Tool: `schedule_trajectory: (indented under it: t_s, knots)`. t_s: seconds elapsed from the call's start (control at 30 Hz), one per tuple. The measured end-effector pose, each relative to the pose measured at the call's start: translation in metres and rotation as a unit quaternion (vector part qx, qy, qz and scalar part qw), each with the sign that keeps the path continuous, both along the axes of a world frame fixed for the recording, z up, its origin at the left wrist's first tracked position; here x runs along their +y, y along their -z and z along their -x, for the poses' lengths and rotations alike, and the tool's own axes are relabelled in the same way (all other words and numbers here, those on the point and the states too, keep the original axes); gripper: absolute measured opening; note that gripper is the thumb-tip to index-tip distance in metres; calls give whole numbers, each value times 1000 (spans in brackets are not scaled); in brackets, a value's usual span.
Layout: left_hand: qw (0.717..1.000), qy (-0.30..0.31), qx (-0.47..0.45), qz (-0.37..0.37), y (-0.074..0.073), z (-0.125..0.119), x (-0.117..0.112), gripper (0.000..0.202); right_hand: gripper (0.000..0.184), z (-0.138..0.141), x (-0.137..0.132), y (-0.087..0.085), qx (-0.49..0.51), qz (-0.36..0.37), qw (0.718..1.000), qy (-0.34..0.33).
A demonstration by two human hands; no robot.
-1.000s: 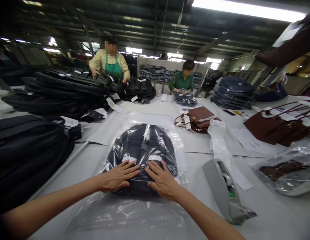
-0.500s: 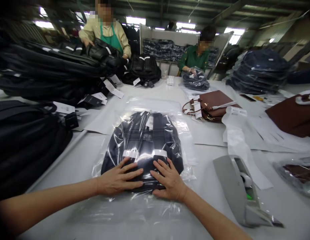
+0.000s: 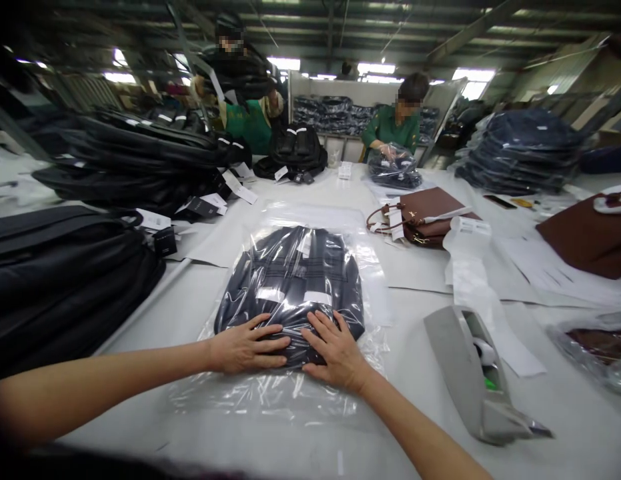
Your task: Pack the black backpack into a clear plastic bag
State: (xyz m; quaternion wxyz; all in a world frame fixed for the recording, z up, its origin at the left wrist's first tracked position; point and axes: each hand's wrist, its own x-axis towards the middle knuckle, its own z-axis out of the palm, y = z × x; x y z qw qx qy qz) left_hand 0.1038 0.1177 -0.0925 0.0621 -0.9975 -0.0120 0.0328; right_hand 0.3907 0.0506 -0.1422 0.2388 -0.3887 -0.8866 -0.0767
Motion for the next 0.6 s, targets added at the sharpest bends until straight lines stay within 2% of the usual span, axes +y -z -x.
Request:
schedule_trajectory:
  t_s: [0.07,0.13,0.23,0.33,0.47,0.53,0.6]
  knots:
    - [1000,-5,6,-5,-1,-1,-2,52,74,3,-15,-11,9,-18,1000,6]
    - [1000,-9,8,-10,-2,-2,-4,50,71,8,-39,-23,26,-36,999,-13]
    - [1000,-7,1,-25,-4,-3,-7,47,33,18,-79,-29,11,-30,997,-69]
    - [999,1,-14,-48,-4,-4,-7,43,30,30,-97,-12,-32,-5,999,-34]
    - [997,10,-31,-71,-3,-3,-8,40,16,45,-95,17,-46,-3,997,55]
    - [996,14,-35,-76,-4,-2,-9,41,13,46,-92,19,-16,-13,998,54]
    - [996,16,-39,-81,-5,0,-10,42,20,37,-87,11,52,-10,998,42]
